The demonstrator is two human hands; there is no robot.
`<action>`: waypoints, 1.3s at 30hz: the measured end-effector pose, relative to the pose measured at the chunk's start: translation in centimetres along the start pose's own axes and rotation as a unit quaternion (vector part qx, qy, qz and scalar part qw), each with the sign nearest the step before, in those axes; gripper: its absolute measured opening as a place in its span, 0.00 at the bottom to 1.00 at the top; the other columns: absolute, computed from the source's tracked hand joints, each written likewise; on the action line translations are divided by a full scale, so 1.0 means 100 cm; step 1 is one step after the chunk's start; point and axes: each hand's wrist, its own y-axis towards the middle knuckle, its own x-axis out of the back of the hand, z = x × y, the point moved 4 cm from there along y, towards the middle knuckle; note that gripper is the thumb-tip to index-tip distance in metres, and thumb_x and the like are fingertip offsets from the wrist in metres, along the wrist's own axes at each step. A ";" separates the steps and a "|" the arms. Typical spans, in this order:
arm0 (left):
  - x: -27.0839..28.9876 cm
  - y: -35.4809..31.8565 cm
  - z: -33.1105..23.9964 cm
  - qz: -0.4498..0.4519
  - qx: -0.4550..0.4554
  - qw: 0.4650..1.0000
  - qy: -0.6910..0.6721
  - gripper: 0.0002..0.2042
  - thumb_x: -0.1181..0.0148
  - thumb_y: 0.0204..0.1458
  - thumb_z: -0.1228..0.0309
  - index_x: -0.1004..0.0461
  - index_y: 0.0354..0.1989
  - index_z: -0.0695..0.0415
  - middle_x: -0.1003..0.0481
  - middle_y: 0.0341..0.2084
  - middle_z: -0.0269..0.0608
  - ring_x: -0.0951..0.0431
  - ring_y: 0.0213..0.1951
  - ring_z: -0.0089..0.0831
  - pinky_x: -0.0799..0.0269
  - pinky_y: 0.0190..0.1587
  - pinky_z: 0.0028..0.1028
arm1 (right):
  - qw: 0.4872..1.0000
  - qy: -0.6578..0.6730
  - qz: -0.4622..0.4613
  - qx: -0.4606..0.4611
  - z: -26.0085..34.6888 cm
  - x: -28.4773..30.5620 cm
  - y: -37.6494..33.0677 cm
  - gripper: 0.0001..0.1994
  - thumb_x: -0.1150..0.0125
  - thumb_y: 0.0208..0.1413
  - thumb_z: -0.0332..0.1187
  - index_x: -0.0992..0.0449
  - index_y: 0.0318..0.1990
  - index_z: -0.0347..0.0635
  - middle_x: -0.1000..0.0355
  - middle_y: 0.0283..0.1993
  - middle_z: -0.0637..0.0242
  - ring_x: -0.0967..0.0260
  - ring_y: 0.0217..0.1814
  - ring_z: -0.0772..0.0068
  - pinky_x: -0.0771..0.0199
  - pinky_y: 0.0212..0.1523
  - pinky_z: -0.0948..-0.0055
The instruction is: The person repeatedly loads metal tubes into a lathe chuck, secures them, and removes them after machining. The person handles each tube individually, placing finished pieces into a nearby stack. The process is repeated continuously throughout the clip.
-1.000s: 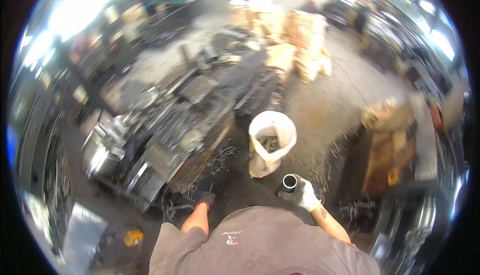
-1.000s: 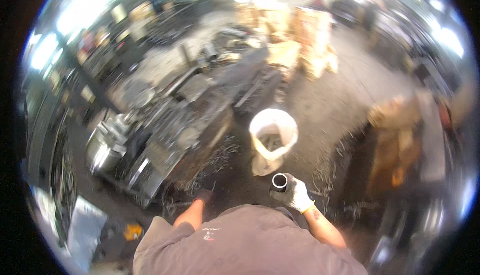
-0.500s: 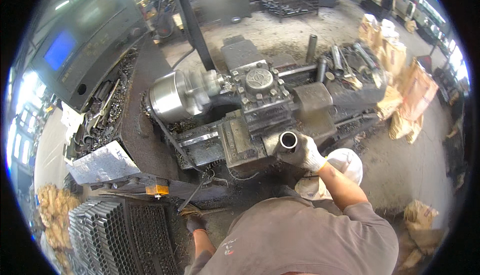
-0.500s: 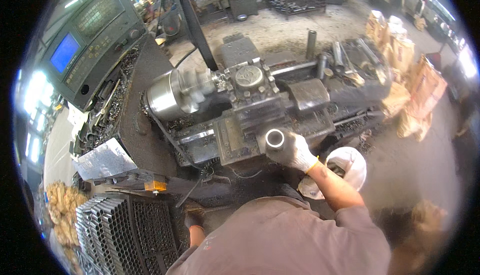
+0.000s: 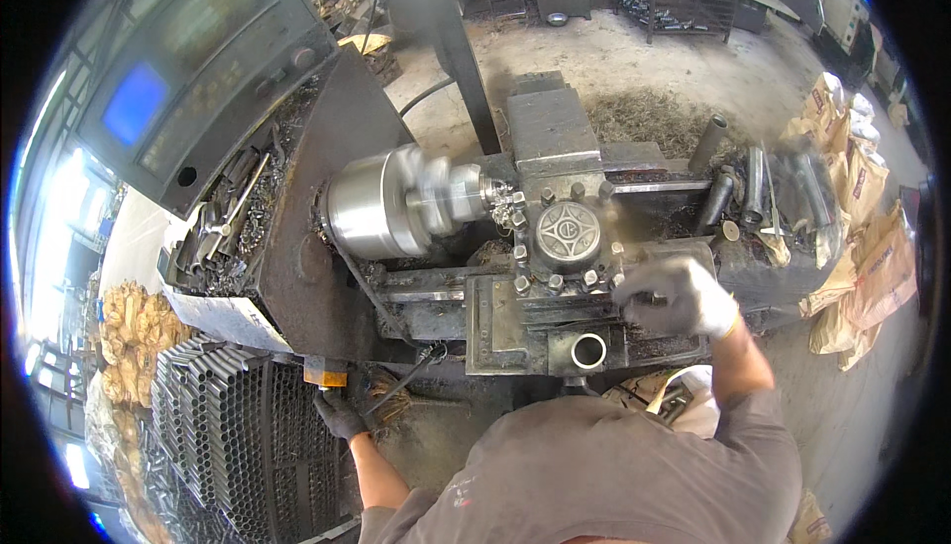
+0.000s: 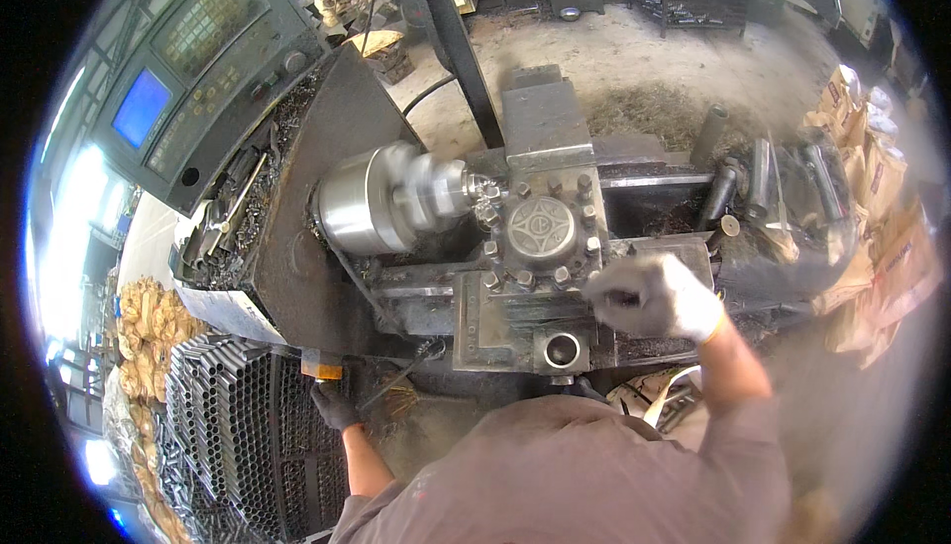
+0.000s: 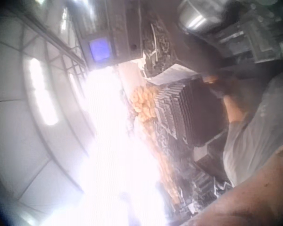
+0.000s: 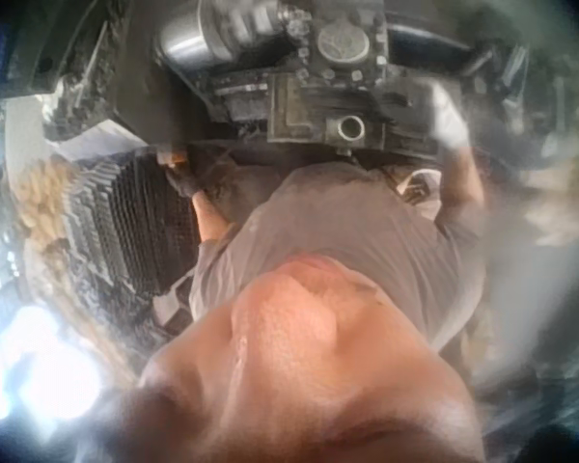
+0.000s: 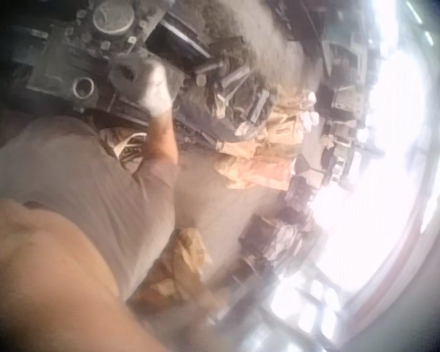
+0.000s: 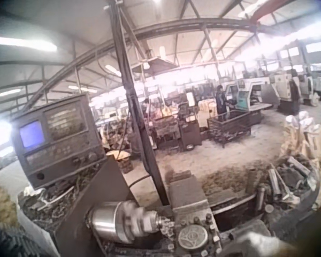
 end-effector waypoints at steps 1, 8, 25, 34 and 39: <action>-0.005 0.008 0.009 0.065 0.010 0.996 -0.065 0.27 0.49 0.71 0.50 0.27 0.62 0.62 0.22 0.55 0.51 0.22 0.56 0.48 0.22 0.52 0.48 | 0.999 0.044 -0.016 0.025 0.003 0.009 0.022 0.14 0.28 0.52 0.26 0.14 0.47 0.40 0.15 0.45 0.53 0.14 0.44 0.62 0.13 0.45 0.66; -0.025 -0.058 0.040 0.019 -0.058 0.996 0.064 0.13 0.40 0.66 0.61 0.23 0.44 0.60 0.23 0.37 0.44 0.24 0.35 0.37 0.25 0.36 0.34 | 0.951 -0.183 0.245 0.054 0.000 -0.015 0.208 0.27 0.28 0.54 0.36 0.20 0.64 0.50 0.16 0.52 0.56 0.16 0.49 0.56 0.17 0.52 0.60; -0.029 -0.309 0.199 0.615 -0.099 0.726 0.291 0.16 0.42 0.62 0.58 0.17 0.51 0.52 0.16 0.47 0.49 0.16 0.47 0.46 0.22 0.44 0.45 | 0.880 -0.405 -0.065 -0.240 -0.227 0.073 0.238 0.17 0.35 0.59 0.43 0.15 0.47 0.40 0.17 0.44 0.48 0.17 0.46 0.45 0.19 0.46 0.52; -0.118 -0.220 0.141 0.540 -0.168 0.815 0.125 0.18 0.43 0.63 0.56 0.17 0.51 0.55 0.16 0.45 0.51 0.16 0.44 0.45 0.22 0.44 0.44 | 0.914 -0.284 0.268 -0.105 -0.133 -0.108 0.289 0.19 0.25 0.51 0.48 0.13 0.38 0.39 0.17 0.33 0.51 0.18 0.36 0.50 0.19 0.36 0.59; -0.156 -0.223 0.134 0.517 0.185 0.829 -0.101 0.18 0.43 0.63 0.56 0.17 0.46 0.58 0.15 0.39 0.47 0.16 0.42 0.39 0.23 0.43 0.42 | 0.854 -0.225 0.435 -0.176 -0.176 -0.103 0.300 0.16 0.26 0.51 0.39 0.14 0.46 0.44 0.19 0.29 0.54 0.20 0.32 0.52 0.21 0.31 0.55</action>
